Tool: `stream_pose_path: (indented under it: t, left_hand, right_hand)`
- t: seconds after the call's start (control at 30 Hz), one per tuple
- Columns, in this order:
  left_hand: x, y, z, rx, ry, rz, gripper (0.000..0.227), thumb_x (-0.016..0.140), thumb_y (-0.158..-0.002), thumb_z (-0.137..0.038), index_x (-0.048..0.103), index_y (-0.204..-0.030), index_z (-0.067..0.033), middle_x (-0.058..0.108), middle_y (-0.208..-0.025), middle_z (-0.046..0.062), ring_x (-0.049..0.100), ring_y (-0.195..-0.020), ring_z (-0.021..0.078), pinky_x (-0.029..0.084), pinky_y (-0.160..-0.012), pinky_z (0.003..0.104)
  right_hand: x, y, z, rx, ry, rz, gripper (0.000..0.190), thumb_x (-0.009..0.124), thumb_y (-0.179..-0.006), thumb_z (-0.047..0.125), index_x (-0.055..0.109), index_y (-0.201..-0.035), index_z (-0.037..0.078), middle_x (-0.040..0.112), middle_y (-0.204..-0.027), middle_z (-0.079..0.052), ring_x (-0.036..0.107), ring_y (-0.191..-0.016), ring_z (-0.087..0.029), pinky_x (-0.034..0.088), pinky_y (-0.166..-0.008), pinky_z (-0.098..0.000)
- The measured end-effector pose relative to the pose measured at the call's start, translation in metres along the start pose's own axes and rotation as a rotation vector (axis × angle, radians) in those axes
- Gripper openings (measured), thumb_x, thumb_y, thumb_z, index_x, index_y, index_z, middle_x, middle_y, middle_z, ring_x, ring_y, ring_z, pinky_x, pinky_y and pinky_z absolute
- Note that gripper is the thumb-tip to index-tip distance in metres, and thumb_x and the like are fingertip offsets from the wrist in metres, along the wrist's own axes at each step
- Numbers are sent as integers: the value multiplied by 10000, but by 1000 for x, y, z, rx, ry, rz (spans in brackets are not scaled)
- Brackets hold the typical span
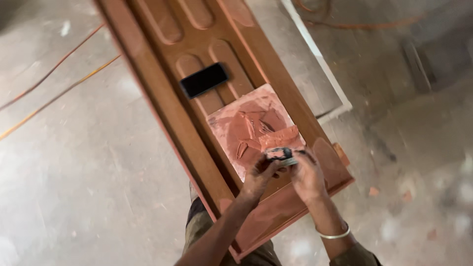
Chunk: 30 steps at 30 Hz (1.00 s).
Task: The person applies a reddish-brown wood filler to a wooden door panel using a putty knife. They spread the filler into the recessed grooves and edges of the panel, smoothing it out. The person then moves to a separate wooden board and applies the filler to its surface.
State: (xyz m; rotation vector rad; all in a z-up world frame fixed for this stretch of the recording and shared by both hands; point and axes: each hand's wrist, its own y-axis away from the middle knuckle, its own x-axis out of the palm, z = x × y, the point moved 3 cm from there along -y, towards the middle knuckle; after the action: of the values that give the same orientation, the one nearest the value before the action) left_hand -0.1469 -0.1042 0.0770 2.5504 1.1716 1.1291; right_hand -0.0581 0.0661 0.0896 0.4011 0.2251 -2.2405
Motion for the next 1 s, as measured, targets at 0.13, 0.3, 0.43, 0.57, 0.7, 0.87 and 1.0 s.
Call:
stream_pose_path:
  t: [0.13, 0.3, 0.43, 0.57, 0.7, 0.87, 1.0]
  left_hand:
    - [-17, -9, -16, 14, 58, 67, 162, 623, -994, -87, 659, -1147, -45, 694, -928, 50, 630, -786, 120, 507, -680, 276]
    - [-61, -35, -54, -110, -27, 344, 194, 507, -980, -34, 655, -1104, -16, 659, -852, 31, 567, -659, 99, 463, -589, 260]
    - [-74, -57, -62, -237, -158, 372, 281, 499, -913, -52, 653, -1147, -36, 634, -802, 23, 540, -595, 85, 434, -507, 240]
    - [-71, -71, -48, -372, -79, 322, 286, 496, -874, -40, 648, -1116, -37, 648, -806, 23, 548, -562, 87, 446, -472, 235]
    - [-68, -75, -18, -474, -14, 286, 295, 502, -864, -30, 662, -1111, -45, 652, -812, 18, 538, -554, 80, 449, -470, 230]
    - [-63, -80, -2, -435, -18, 286, 199, 507, -879, -32, 642, -1025, -22, 669, -826, 33, 582, -601, 84, 461, -473, 227]
    - [-62, -87, -6, -405, -37, 339, 176, 509, -890, -31, 651, -991, -10, 660, -805, 43, 572, -580, 92, 469, -465, 229]
  right_hand:
    - [28, 29, 37, 198, -530, -169, 354, 593, -1009, -16, 631, -1359, 15, 692, -1243, -92, 639, -1153, -205, 492, -1012, -372]
    - [20, 24, 128, -323, 724, -72, 549, 604, -913, -57, 601, -1436, 110, 653, -1310, -132, 619, -1228, -311, 489, -1053, -438]
    - [37, 30, 128, -285, 861, 1, 559, 655, -876, -37, 633, -1399, 158, 651, -1286, -127, 627, -1164, -321, 490, -1011, -450]
    - [44, 44, 104, -194, 809, -20, 604, 631, -836, -78, 652, -1391, 160, 660, -1281, -104, 630, -1157, -290, 493, -1000, -426]
    - [34, 71, 72, -12, 412, 4, 593, 538, -838, -165, 696, -1309, 160, 650, -1301, -117, 657, -1147, -243, 524, -937, -342]
    - [-15, 86, 9, 326, 239, -173, 477, 523, -935, -124, 679, -1326, 101, 691, -1189, -110, 661, -1062, -286, 535, -896, -346]
    - [-36, 60, -32, 278, 749, -82, 410, 625, -968, 20, 648, -1373, 81, 680, -1176, -148, 653, -1085, -367, 530, -899, -437]
